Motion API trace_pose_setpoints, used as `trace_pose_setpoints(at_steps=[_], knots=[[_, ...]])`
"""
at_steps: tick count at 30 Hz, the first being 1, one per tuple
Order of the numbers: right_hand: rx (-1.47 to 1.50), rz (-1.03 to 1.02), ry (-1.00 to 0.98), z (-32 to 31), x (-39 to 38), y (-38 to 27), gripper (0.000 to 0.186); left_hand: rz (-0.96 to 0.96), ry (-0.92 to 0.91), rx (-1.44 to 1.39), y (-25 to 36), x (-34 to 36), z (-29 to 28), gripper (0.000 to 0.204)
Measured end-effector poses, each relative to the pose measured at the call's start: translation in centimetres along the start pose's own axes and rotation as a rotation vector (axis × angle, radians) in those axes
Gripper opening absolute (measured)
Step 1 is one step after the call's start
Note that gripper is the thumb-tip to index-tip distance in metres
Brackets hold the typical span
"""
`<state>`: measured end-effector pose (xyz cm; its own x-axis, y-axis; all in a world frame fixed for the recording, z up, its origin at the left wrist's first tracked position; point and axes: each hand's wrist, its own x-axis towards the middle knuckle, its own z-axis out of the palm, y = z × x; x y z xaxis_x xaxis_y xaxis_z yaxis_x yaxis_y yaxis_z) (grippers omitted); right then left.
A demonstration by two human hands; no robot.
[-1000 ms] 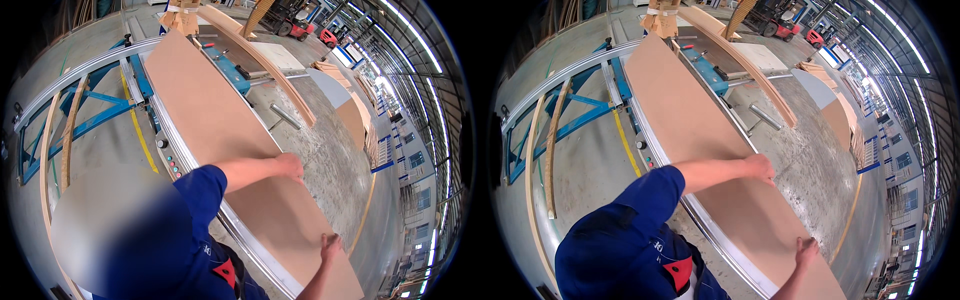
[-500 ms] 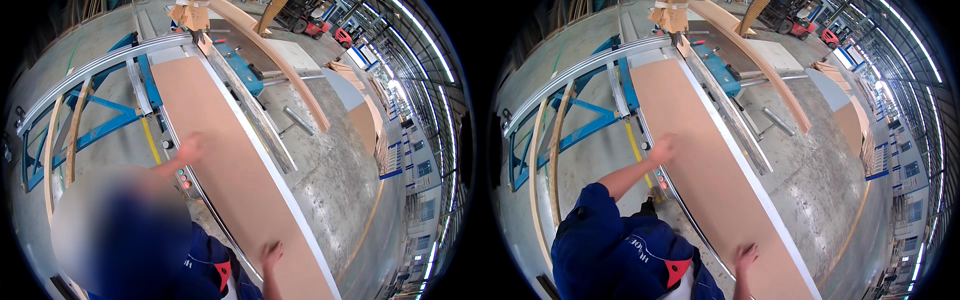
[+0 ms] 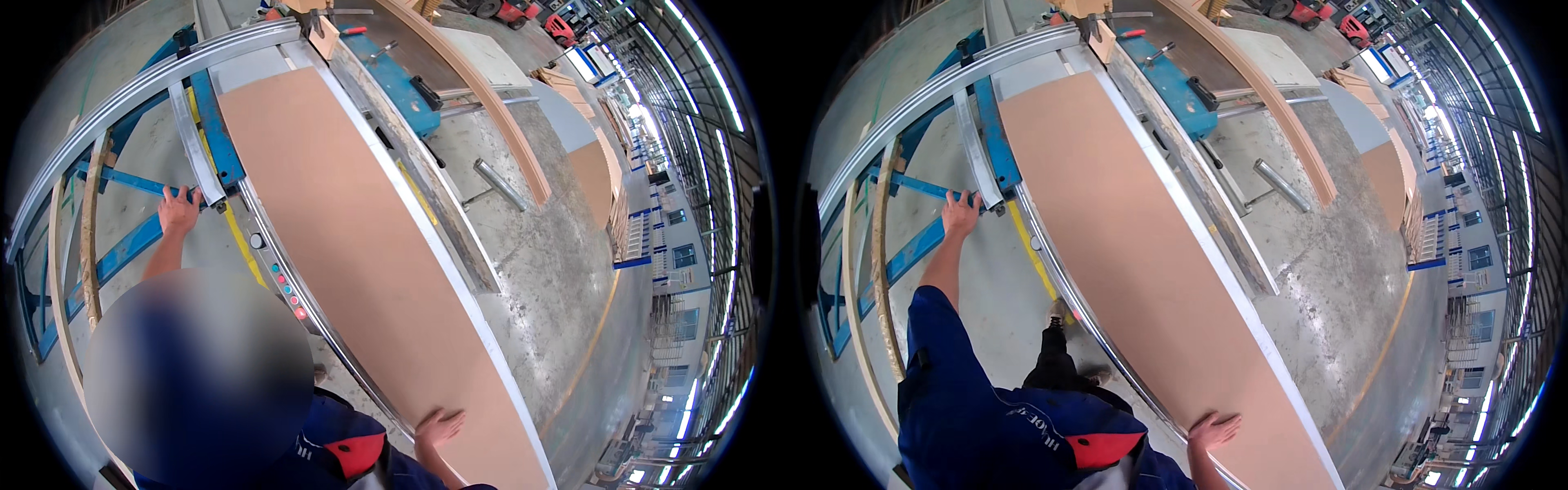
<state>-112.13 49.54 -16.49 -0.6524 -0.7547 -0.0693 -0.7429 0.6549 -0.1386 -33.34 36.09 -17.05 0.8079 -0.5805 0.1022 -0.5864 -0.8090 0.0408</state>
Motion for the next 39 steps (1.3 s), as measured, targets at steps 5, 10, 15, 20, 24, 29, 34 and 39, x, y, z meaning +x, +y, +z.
trace_pose_setpoints(at_steps=[5,10,15,20,24,29,34,39], knots=[[-0.015,0.015,-0.006,-0.3,1.5,1.0,0.076,-0.009,-0.087,-0.023,1.1,-1.4,-3.2,0.058],[-0.038,0.017,-0.013,-0.8,1.9,2.2,0.074,-0.001,-0.096,-0.073,1.4,-2.6,-3.5,0.056],[0.039,-0.265,-0.106,-2.8,1.2,0.9,0.085,0.049,-0.063,-0.158,1.3,-4.7,-4.2,0.049],[-0.003,-1.056,-0.354,-2.4,-0.6,-6.4,0.093,0.068,0.153,-0.441,6.5,-7.3,-6.4,0.047],[-0.082,-1.110,-0.381,-2.5,-1.0,-9.1,0.087,0.321,0.126,-0.462,16.3,-4.0,-6.8,0.069],[-0.182,-1.135,-0.405,-3.5,-1.2,-9.9,0.082,0.204,-0.078,-0.140,21.1,0.6,-7.0,0.082],[-0.111,-1.197,-0.412,-3.8,-1.0,-14.2,0.075,0.172,-0.146,-0.120,21.5,3.6,-7.4,0.084],[-0.050,-1.222,-0.361,-3.2,-1.0,-19.5,0.070,0.135,-0.066,-0.125,22.6,8.2,-6.8,0.081]])
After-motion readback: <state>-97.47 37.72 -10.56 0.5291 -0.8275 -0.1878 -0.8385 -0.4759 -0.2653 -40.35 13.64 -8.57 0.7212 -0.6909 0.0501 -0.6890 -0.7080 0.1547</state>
